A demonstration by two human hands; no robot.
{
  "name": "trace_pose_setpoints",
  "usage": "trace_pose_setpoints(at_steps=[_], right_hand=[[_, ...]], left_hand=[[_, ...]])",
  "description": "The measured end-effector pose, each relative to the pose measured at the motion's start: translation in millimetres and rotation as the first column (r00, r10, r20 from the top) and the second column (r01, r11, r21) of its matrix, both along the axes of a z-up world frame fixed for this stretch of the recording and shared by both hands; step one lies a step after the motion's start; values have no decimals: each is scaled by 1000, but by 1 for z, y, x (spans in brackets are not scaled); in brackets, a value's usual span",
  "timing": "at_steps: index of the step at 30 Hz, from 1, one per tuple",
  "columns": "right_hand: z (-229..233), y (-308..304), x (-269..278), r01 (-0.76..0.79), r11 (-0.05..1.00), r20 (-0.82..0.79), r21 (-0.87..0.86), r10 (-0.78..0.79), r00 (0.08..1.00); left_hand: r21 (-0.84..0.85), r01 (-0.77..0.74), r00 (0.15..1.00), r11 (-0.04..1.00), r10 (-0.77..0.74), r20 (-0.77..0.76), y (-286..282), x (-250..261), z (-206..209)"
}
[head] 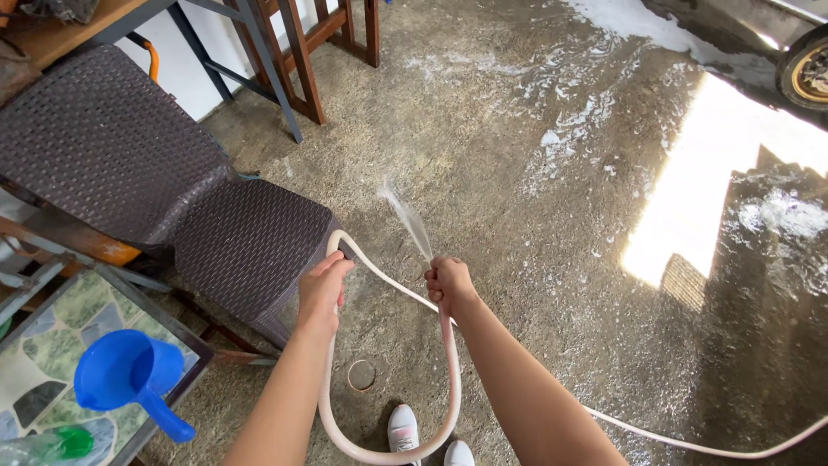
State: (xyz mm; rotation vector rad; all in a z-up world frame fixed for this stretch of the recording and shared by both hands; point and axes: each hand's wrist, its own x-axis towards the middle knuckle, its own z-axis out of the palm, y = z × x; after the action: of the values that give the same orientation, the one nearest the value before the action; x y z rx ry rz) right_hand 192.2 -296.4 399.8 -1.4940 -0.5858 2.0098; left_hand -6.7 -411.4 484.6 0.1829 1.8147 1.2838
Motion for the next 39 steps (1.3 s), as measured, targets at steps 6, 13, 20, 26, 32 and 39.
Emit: trace_pose_setpoints(at_steps=[6,13,20,26,32,39], right_hand=[[11,6,-2,11,996,17,89,-12,1000],[24,15,-23,28,994,-24,107,-26,999],[29,34,-35,55,991,-18,124,-53,998],[44,49,-41,87,990,-10,115,-86,996],[55,59,-58,82,987,-29,140,-79,996],[59,66,-85,27,989,-62,148,-18,998]], left_hand=[[24,-65,998,998,64,23,-12,8,5],[64,-95,995,993,93,32,-18,9,15],[119,-82,995,990,75,65,3,8,10],[129,-40,997,991,30,77,28,6,25],[142,-50,994,989,35,107,43,-5,29],[141,-85,990,986,67,122,39,-25,29]])
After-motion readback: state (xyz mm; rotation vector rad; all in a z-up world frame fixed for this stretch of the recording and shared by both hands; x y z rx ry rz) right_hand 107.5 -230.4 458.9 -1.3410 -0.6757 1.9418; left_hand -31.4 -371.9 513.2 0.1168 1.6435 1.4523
